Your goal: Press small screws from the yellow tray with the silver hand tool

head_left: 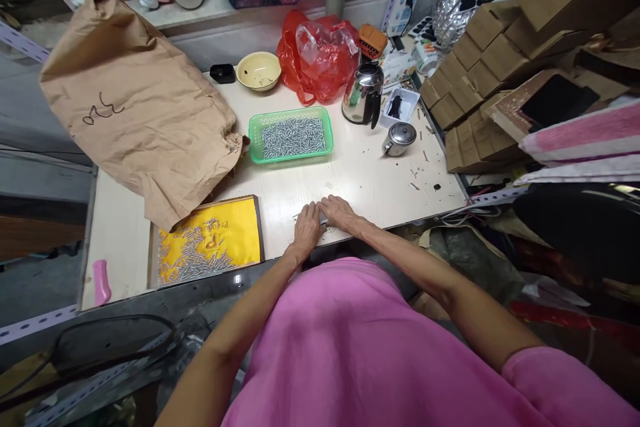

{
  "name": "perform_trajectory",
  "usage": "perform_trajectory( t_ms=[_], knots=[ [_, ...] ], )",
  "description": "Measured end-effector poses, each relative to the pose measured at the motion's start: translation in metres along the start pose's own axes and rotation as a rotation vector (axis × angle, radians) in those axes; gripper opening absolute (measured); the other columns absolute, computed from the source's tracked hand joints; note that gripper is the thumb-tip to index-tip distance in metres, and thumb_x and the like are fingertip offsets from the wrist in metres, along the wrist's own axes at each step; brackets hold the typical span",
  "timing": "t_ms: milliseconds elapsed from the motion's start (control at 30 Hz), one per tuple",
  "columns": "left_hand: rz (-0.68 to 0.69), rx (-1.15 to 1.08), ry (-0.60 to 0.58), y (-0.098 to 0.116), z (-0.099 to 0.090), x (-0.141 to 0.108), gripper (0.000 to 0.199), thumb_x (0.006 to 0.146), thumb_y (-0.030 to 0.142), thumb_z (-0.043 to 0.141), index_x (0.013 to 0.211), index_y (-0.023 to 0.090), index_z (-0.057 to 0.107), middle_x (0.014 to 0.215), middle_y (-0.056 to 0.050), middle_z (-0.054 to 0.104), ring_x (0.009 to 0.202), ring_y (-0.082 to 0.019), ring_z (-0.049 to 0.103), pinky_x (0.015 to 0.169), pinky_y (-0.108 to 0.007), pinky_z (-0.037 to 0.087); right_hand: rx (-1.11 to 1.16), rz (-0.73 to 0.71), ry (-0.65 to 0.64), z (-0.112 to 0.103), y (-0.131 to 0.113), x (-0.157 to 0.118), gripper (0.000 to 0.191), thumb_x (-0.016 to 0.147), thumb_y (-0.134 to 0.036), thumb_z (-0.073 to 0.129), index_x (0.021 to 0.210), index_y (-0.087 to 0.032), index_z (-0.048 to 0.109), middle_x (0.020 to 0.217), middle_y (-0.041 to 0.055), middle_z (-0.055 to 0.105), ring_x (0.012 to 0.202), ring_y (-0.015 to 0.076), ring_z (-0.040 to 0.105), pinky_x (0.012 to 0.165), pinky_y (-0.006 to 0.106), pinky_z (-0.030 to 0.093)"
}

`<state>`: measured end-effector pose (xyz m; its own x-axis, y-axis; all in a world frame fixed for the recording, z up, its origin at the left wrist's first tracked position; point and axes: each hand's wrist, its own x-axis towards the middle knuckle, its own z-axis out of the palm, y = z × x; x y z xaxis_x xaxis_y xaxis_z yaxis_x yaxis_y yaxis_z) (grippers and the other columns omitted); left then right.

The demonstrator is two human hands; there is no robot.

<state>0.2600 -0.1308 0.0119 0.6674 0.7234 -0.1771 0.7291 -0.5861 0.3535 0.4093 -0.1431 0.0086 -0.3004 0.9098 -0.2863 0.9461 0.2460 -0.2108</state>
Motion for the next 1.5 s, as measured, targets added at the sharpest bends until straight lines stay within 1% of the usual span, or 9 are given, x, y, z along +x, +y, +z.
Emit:
perform_trajectory(
  t_ms=[267, 533, 833, 933, 1033, 1133, 1233, 1367, 1500],
  knots=[
    [-0.031, 0.129, -0.153, 0.004, -0.005, 0.018, 0.064, 0.077, 0.028, 0.069, 0.132, 0.011, 0.040, 0.118, -0.015, 0.052, 0.108, -0.028, 0.046, 0.086, -0.038, 0.043, -0.039, 0.113, 0.033, 0.004, 0.006, -0.014, 0.061, 0.075, -0.037, 0.074, 0.123, -0.010, 0.049, 0.116, 0.0133, 0.056, 0.105, 0.0272, 0.047, 0.090, 0.037, 0.036],
    [-0.027, 0.145, -0.244, 0.010, -0.011, 0.029, 0.019, 0.082, 0.020, 0.062, 0.101, 0.016, 0.058, 0.107, -0.010, 0.056, 0.106, -0.024, 0.047, 0.082, -0.034, 0.046, -0.025, 0.025, -0.009, 0.003, 0.009, -0.015, 0.016, 0.089, -0.018, 0.054, 0.102, -0.012, 0.062, 0.103, 0.0131, 0.062, 0.100, 0.0253, 0.052, 0.081, 0.034, 0.037],
    [-0.040, 0.118, -0.255, 0.006, -0.008, 0.037, 0.008, 0.085, 0.014, 0.055, 0.090, 0.017, 0.060, 0.101, -0.009, 0.058, 0.103, -0.023, 0.048, 0.082, -0.034, 0.046, 0.022, 0.124, -0.072, 0.002, 0.003, -0.011, 0.022, 0.093, -0.013, 0.043, 0.101, -0.015, 0.063, 0.101, 0.0118, 0.064, 0.096, 0.0229, 0.056, 0.077, 0.033, 0.039],
    [-0.027, 0.107, -0.208, 0.003, -0.007, 0.035, 0.021, 0.081, 0.014, 0.062, 0.101, 0.017, 0.058, 0.105, -0.010, 0.057, 0.106, -0.024, 0.048, 0.084, -0.034, 0.046, 0.004, 0.139, -0.017, -0.004, 0.005, -0.012, 0.020, 0.089, -0.024, 0.058, 0.105, -0.013, 0.061, 0.107, 0.0129, 0.061, 0.101, 0.0245, 0.053, 0.080, 0.034, 0.039],
    [-0.001, 0.093, -0.133, 0.000, -0.002, 0.028, 0.043, 0.079, 0.014, 0.063, 0.120, 0.015, 0.050, 0.117, -0.012, 0.056, 0.112, -0.025, 0.048, 0.091, -0.038, 0.045, 0.025, 0.113, 0.021, -0.008, 0.012, -0.014, 0.042, 0.081, -0.034, 0.069, 0.115, -0.012, 0.056, 0.112, 0.0129, 0.058, 0.105, 0.0250, 0.050, 0.086, 0.035, 0.037],
    [0.045, 0.058, -0.071, -0.001, 0.006, 0.015, 0.047, 0.083, 0.009, 0.053, 0.130, 0.014, 0.044, 0.136, -0.017, 0.047, 0.128, -0.028, 0.041, 0.103, -0.045, 0.038, 0.041, 0.108, 0.031, -0.006, 0.020, -0.013, 0.036, 0.086, -0.028, 0.063, 0.119, -0.015, 0.054, 0.115, 0.0115, 0.057, 0.106, 0.0231, 0.048, 0.087, 0.033, 0.036],
    [0.152, -0.034, -0.120, 0.001, 0.017, 0.002, 0.049, 0.084, 0.012, 0.053, 0.132, 0.016, 0.044, 0.145, -0.017, 0.041, 0.138, -0.028, 0.031, 0.109, -0.047, 0.032, -0.008, 0.106, 0.010, -0.003, 0.032, -0.001, 0.019, 0.093, -0.016, 0.047, 0.107, -0.016, 0.060, 0.113, 0.0112, 0.058, 0.104, 0.0229, 0.047, 0.082, 0.033, 0.036],
    [0.233, -0.106, -0.207, 0.003, 0.029, -0.010, 0.058, 0.082, 0.025, 0.060, 0.136, 0.016, 0.042, 0.147, -0.017, 0.039, 0.142, -0.029, 0.021, 0.113, -0.050, 0.025, -0.058, 0.017, 0.015, -0.008, 0.048, 0.028, 0.026, 0.095, -0.011, 0.038, 0.103, -0.016, 0.062, 0.109, 0.0114, 0.060, 0.103, 0.0230, 0.047, 0.083, 0.034, 0.034],
    [0.213, -0.140, -0.209, 0.003, 0.026, -0.014, 0.066, 0.082, 0.029, 0.062, 0.141, 0.015, 0.036, 0.150, -0.018, 0.032, 0.143, -0.028, 0.016, 0.115, -0.050, 0.019, -0.098, 0.090, 0.013, -0.019, 0.043, 0.045, 0.030, 0.091, -0.004, 0.037, 0.103, -0.013, 0.063, 0.107, 0.0136, 0.061, 0.100, 0.0238, 0.048, 0.083, 0.035, 0.034]
  ],
)
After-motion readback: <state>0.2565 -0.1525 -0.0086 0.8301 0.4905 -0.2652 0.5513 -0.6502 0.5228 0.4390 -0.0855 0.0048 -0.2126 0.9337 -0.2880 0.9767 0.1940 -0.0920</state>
